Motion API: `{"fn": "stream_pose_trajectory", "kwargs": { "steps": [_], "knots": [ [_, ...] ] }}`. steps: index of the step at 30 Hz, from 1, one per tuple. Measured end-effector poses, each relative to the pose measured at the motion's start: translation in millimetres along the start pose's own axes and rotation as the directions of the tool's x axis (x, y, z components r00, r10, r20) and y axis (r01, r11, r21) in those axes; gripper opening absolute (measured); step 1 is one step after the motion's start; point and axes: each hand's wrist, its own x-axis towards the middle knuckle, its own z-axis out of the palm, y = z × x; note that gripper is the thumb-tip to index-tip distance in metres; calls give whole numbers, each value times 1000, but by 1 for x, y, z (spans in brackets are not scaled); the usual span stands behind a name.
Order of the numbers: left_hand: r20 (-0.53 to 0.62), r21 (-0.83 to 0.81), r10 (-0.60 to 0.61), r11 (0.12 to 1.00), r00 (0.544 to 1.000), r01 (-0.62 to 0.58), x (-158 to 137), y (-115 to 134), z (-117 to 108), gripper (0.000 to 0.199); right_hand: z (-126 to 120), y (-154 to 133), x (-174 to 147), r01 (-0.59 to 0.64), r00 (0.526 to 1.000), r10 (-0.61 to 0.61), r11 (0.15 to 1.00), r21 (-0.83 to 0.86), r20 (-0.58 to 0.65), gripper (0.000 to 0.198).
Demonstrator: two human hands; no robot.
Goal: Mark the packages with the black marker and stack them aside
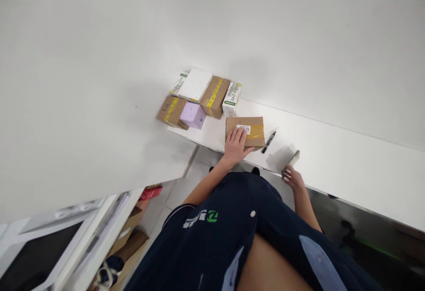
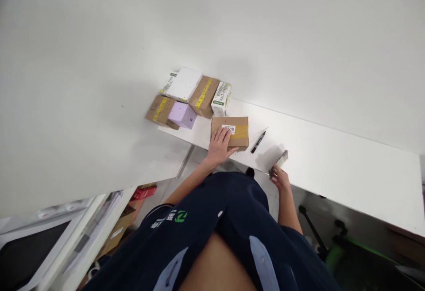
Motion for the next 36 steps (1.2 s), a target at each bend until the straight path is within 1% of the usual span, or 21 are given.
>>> {"fn": "stream_pose_trajectory", "kwargs": {
  "steps": [1, 2, 3, 4, 6, 7, 10, 12, 13, 14, 15, 16, 18, 19, 20, 22, 24, 27, 31, 33, 36],
  "knots": [
    [-1, 0, 3, 1000, 1000, -3, 0, 0, -1, 72, 3, -8, -5, -65, 995, 50, 980, 188, 84, 35],
    [-4, -1, 4, 1000, 1000, -4, 0, 0, -1, 72, 7, -17, -10, -147, 983, 103, 935, 322, 152, 35],
    [-7, -3, 5, 1000, 1000, -5, 0, 0, -2, 72, 11, -26, -16, -181, 973, 104, 896, 406, 204, 35],
    [-12, -6, 6, 1000, 1000, -6, 0, 1, -2, 72, 15, -36, -23, -171, 968, 60, 868, 466, 242, 35],
    [-28, -23, 6, 1000, 1000, -6, 0, 1, -4, 72, 25, -57, -38, -95, 951, -79, 845, 527, 297, 38],
    [-39, -41, 0, 999, 999, -2, 0, 2, -5, 71, 30, -67, -47, -46, 932, -159, 839, 542, 325, 41],
    [-65, -162, -44, 986, 997, 33, -1, 7, -12, 65, 47, -95, -70, 111, 832, -385, 821, 560, 399, 48],
    [-56, -329, -91, 942, 994, 68, -1, 13, -18, 62, 62, -110, -82, 214, 755, -499, 801, 559, 425, 51],
    [-40, -441, -120, 893, 992, 90, -2, 17, -20, 63, 71, -116, -86, 264, 723, -540, 792, 550, 431, 52],
    [-18, -565, -160, 816, 987, 122, -2, 22, -22, 64, 81, -120, -90, 314, 696, -574, 784, 536, 432, 53],
    [13, -686, -209, 709, 978, 161, -2, 27, -23, 66, 92, -122, -92, 365, 675, -602, 774, 517, 426, 54],
    [58, -790, -263, 578, 963, 205, -2, 32, -23, 68, 104, -122, -95, 422, 660, -629, 763, 490, 411, 56],
    [152, -911, -379, 303, 913, 278, 0, 40, -21, 71, 126, -119, -99, 548, 641, -682, 727, 413, 352, 63],
    [187, -934, -437, 198, 880, 297, 1, 43, -20, 71, 136, -116, -101, 608, 633, -708, 705, 365, 313, 67],
    [208, -944, -487, 128, 848, 305, 1, 44, -19, 69, 144, -113, -103, 656, 627, -728, 685, 317, 277, 69],
    [206, -951, -565, 78, 799, 300, 1, 44, -17, 65, 156, -107, -107, 705, 617, -750, 662, 255, 239, 67],
    [178, -958, -604, 73, 777, 277, -1, 42, -17, 63, 161, -104, -110, 706, 609, -753, 658, 264, 249, 60],
    [164, -976, -633, 8, 757, 218, 0, 38, -20, 62, 161, -112, -111, 706, 582, -775, 632, 319, 246, 48],
    [217, -975, -635, -109, 741, 192, 12, 32, -24, 60, 165, -129, -106, 762, 547, -821, 569, 308, 164, 44],
    [226, -974, -636, -131, 738, 186, 19, 31, -26, 60, 168, -134, -104, 784, 534, -833, 552, 285, 144, 45],
    [225, -974, -637, -138, 737, 178, 23, 32, -30, 60, 171, -134, -103, 817, 507, -842, 537, 210, 182, 51]
  ]
}}
